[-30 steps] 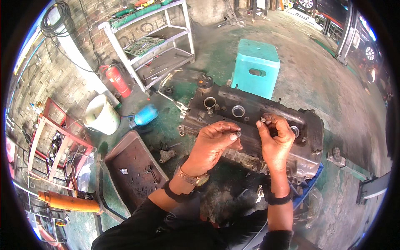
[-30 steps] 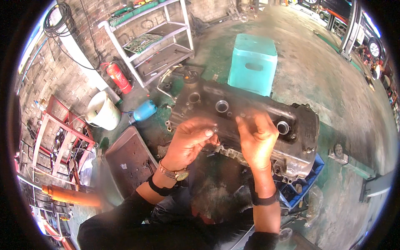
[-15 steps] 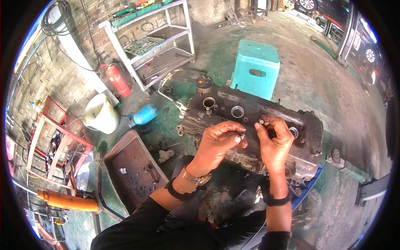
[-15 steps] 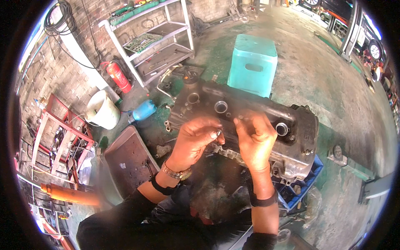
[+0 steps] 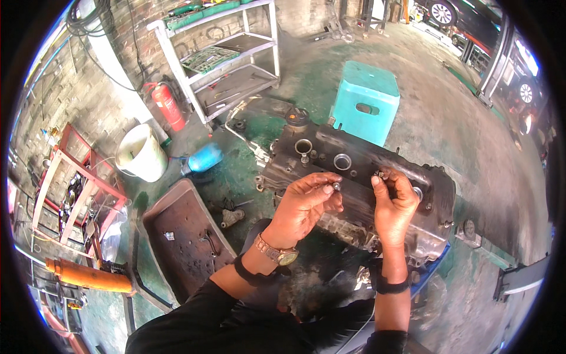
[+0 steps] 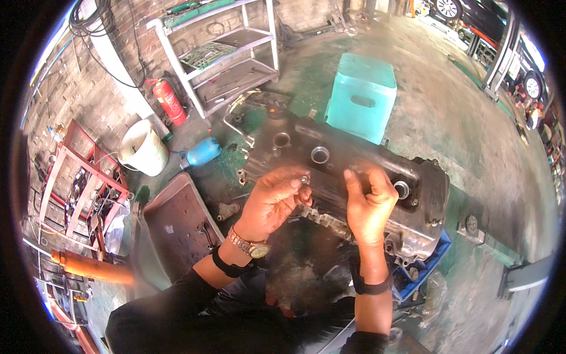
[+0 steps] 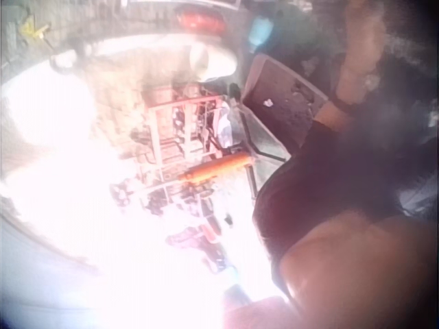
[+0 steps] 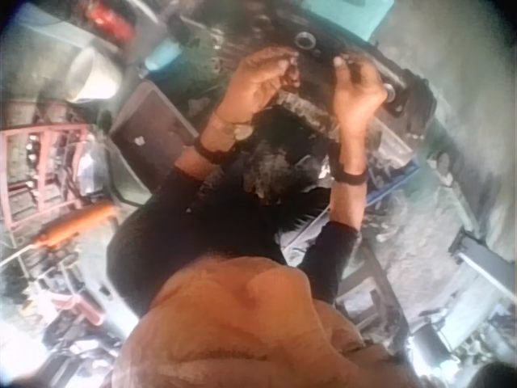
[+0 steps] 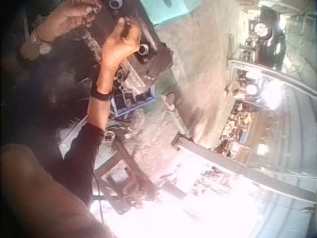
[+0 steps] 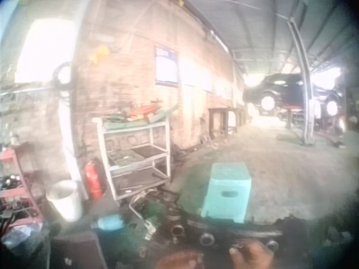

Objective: The person assembles small engine components by hand, repeatedly picking up bolts and washers from a tray and inserting them into holes on an engine block. The person occasionally adjusts the engine's position and continues placing parts into the block.

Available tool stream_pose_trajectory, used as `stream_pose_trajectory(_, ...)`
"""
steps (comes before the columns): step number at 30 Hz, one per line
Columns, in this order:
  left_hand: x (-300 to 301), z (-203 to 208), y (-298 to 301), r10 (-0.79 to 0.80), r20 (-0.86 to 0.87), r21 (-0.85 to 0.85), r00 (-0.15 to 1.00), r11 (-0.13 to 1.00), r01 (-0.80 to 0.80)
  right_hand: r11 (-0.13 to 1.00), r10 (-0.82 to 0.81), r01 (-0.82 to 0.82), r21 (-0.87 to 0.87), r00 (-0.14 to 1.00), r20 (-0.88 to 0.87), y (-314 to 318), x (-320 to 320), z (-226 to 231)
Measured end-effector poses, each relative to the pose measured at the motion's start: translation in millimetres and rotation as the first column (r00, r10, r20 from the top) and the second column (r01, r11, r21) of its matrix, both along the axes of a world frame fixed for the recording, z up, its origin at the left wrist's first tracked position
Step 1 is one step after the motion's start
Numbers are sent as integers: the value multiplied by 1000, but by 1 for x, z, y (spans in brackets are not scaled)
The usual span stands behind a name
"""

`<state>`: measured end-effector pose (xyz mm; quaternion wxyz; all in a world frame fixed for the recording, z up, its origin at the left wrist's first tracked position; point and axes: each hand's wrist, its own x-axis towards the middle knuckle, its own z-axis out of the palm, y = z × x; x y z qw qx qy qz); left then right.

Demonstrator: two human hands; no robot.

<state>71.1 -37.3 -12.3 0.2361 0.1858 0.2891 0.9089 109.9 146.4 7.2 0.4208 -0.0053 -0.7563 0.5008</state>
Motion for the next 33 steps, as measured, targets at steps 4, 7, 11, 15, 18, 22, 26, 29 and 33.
stream_pose_trajectory(4,1,3,-6,2,36,15,999,1000,-2,999,25,-25,-33,1000,12,5,-2,-4)
stream_pose_trajectory(7,0,6,-7,-12,57,23,998,1000,11,995,51,-48,-82,998,36,8,-2,-6)
stream_pose_trajectory(11,0,9,-1,-17,62,19,998,1000,16,967,144,-126,-221,987,68,12,1,-5)
stream_pose_trajectory(15,-1,13,15,-31,42,20,999,999,30,939,245,-227,-258,968,42,17,4,-3)
stream_pose_trajectory(18,-3,13,28,-56,28,31,998,998,55,920,303,-285,-270,953,25,19,4,-2)
stream_pose_trajectory(22,-4,10,38,-88,25,1,996,996,88,902,339,-330,-279,940,-17,19,4,-2)
stream_pose_trajectory(26,-6,8,43,-103,11,11,995,995,103,874,366,-349,-337,930,-13,17,7,0)
stream_pose_trajectory(29,-6,7,45,-102,-5,5,995,995,102,866,386,-367,-339,922,-13,17,7,2)
stream_pose_trajectory(33,-8,7,49,-135,-39,33,990,990,136,873,395,-382,-302,918,-20,17,9,3)
